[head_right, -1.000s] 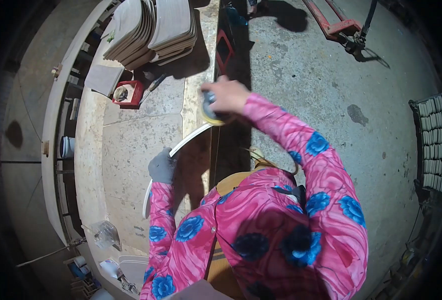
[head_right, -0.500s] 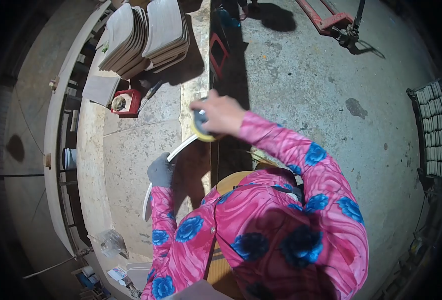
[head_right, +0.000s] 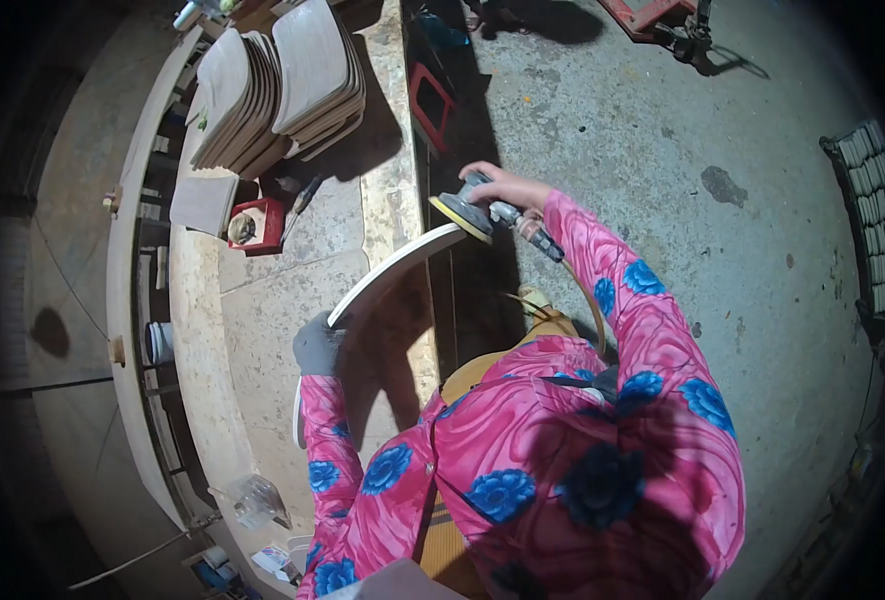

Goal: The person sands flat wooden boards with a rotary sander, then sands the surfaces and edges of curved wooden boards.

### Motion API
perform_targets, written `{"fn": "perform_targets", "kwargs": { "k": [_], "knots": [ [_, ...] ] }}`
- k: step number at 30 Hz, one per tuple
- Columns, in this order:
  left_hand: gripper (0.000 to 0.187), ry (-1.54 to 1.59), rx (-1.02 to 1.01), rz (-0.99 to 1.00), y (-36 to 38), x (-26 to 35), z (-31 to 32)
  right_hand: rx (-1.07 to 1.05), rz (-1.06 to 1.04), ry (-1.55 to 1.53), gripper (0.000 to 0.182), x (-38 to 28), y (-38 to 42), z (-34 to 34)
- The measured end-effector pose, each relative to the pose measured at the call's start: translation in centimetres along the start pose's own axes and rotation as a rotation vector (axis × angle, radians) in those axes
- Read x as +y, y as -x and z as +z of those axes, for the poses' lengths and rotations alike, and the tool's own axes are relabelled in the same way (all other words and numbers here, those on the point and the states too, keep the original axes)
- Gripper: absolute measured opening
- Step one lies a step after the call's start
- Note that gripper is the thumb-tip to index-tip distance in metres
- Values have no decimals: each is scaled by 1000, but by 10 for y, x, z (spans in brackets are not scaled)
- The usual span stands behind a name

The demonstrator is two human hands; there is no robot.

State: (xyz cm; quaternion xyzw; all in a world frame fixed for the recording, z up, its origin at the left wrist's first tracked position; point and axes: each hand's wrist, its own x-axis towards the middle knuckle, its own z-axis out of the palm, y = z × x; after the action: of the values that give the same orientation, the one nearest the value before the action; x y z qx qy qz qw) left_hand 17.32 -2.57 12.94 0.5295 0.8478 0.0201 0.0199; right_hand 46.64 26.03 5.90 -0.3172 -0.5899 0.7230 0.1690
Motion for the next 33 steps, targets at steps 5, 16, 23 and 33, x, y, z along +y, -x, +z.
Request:
{"fn": "perform_targets", "kwargs": {
  "k": [5, 16, 23, 33],
  "knots": [
    [28, 37, -72, -6, -21, -17, -2, 64, -195, 70, 49, -16, -3, 13],
    [31, 101, -138, 173, -64, -3, 15, 255, -376, 896, 52, -114, 14, 97],
    [31, 68, -149, 162, -67, -4, 18, 153, -95, -53, 49, 28, -10, 20],
    [35, 140, -113, 219, -78, 29, 7, 333, -364, 738, 52, -87, 15, 74]
  ]
}}
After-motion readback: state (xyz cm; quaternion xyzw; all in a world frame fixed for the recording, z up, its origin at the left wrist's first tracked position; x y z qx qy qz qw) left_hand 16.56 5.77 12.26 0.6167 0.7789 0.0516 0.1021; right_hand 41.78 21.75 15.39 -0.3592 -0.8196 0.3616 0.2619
